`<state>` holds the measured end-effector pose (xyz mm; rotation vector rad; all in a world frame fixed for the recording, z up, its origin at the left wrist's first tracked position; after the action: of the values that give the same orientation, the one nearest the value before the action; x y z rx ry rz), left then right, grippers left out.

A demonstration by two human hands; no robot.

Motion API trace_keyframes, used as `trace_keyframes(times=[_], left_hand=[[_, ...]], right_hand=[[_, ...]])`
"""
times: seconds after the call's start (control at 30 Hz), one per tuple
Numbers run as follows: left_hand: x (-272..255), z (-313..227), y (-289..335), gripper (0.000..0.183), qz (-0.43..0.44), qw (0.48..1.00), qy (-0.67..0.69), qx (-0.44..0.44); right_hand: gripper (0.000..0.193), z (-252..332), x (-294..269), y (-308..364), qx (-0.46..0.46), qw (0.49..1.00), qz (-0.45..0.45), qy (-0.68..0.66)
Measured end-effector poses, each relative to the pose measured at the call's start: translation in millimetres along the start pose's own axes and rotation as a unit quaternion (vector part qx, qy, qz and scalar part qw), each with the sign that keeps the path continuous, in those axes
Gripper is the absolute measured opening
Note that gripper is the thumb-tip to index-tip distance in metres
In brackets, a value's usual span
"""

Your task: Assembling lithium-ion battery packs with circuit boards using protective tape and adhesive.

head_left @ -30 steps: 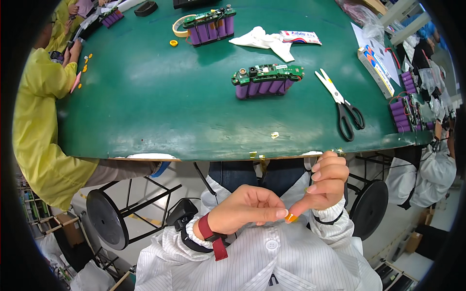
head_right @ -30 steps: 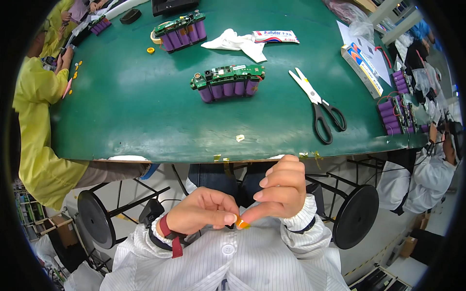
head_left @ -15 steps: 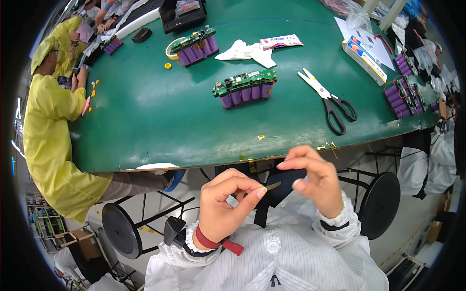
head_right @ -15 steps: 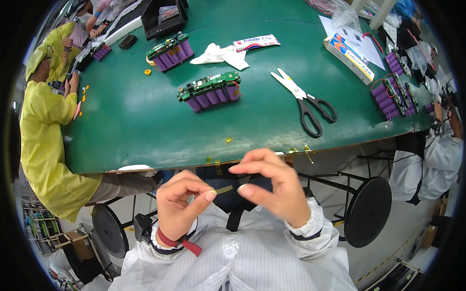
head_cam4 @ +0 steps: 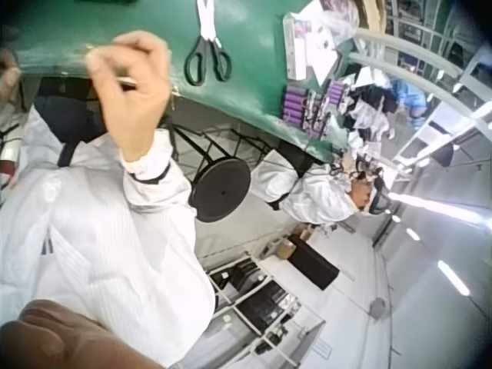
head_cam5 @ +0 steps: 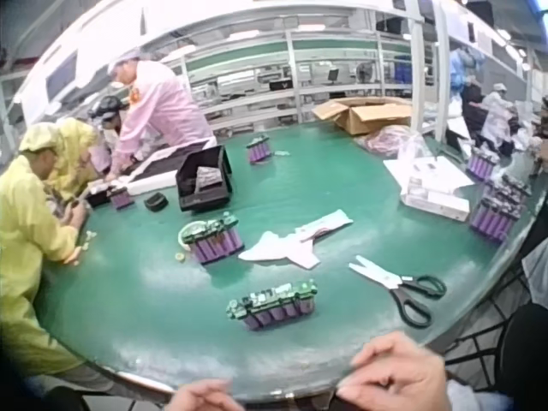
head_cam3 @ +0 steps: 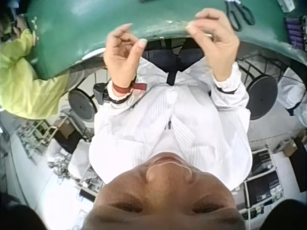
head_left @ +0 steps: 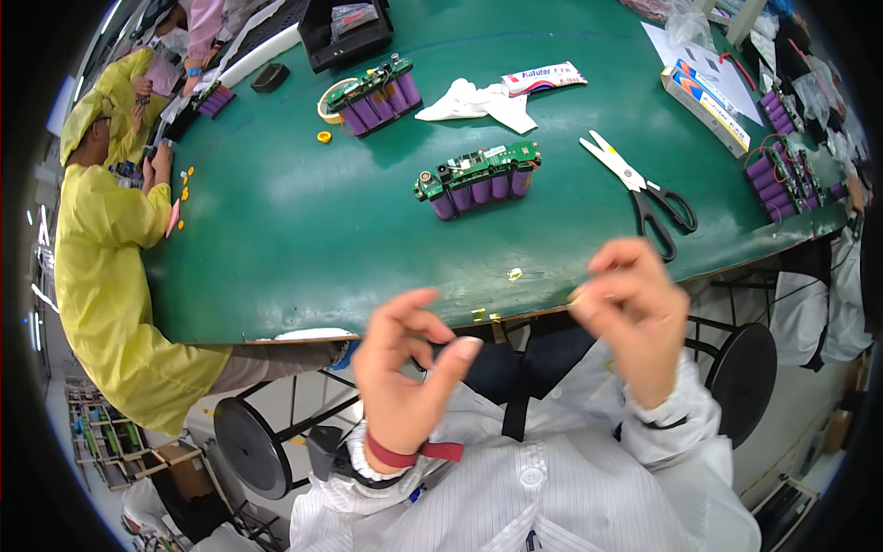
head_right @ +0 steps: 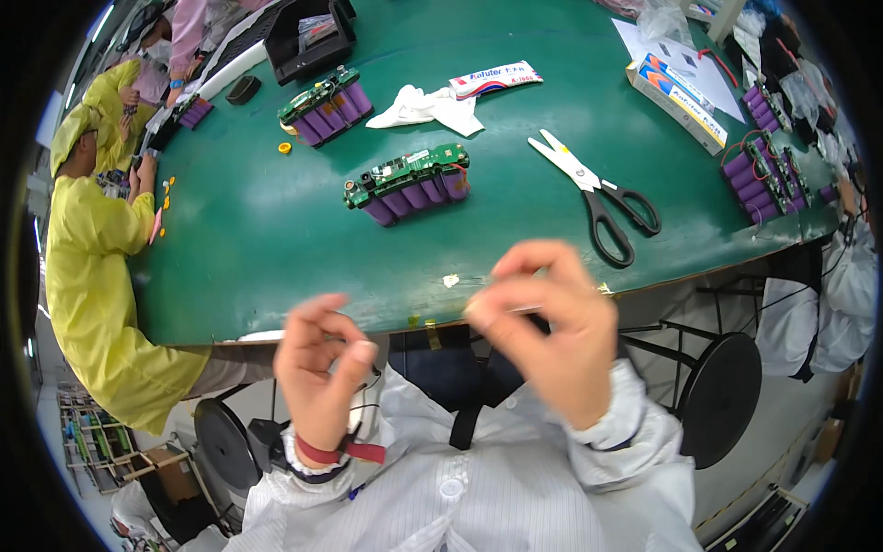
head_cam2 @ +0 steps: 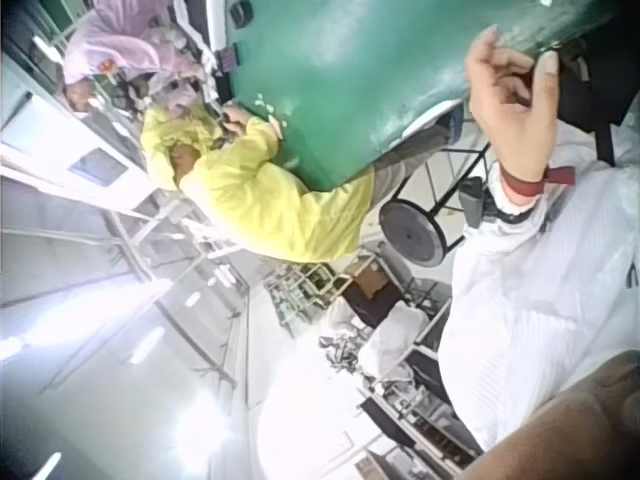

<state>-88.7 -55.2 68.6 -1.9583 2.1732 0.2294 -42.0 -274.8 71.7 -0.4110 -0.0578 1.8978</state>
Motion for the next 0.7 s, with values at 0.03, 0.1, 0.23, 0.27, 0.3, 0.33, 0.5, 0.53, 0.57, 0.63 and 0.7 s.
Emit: trace_keyframes(times=[0.03, 0.1, 0.23, 0.27, 0.3, 0.33, 0.5, 0.53, 0.57, 0.63, 0.7], left_hand=[[-11, -1, -4, 0.056, -0.052, 0.997, 0.064, -0.006], [-35, -3, -29, 0.068, -0.057, 0.998, -0.007, 0.028], [-36, 41, -104, 0.084, 0.021, 0.988, -0.143, 0.053], [-31, 50, -114, 0.082, 0.042, 0.987, -0.141, 0.063], [-23, 53, -122, 0.079, 0.063, 0.986, -0.138, 0.073], [-18, 55, -129, 0.079, 0.063, 0.986, -0.135, 0.07], [-8, 76, -148, 0.046, 0.068, 0.99, 0.124, -0.021], [-11, 73, -149, 0.038, 0.045, 0.99, 0.133, 0.019], [-12, 71, -150, 0.038, 0.04, 0.99, 0.136, 0.019], [-11, 67, -141, 0.036, 0.042, 0.979, 0.197, 0.016], [-7, 68, -135, 0.038, 0.031, 0.973, 0.227, 0.006]], right_hand=[[0.03, -2, -14, -11, -0.03, 0.999, -0.018, 0.014], [0.056, 0, -34, -42, -0.014, 0.995, -0.019, 0.094], [0.078, -48, -32, -98, -0.039, 0.988, 0.084, 0.126], [0.082, -62, -24, -105, -0.042, 0.989, 0.123, 0.069], [0.086, -71, -17, -112, -0.044, 0.986, 0.163, 0.013], [0.089, -77, -9, -115, -0.018, 0.986, 0.165, -0.017], [0.086, -82, 3, -126, 0.053, 0.981, 0.15, -0.108], [0.086, -80, 6, -127, 0.074, 0.977, 0.144, -0.141], [0.086, -79, 7, -127, 0.098, 0.972, 0.133, -0.17], [0.084, -71, 10, -122, 0.114, 0.963, 0.121, -0.211], [0.082, -69, 12, -117, 0.142, 0.958, 0.121, -0.217]])
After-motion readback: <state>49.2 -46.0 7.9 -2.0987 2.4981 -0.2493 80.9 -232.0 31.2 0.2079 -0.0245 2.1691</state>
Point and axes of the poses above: each hand's wrist, its own y-axis away from the middle knuckle, its own x-axis out of the palm, z = x × y, the point moved 4 cm from there along -y, towards the middle knuckle, and after that the axes turned 14 degrees about z, right-handed, at the moved point
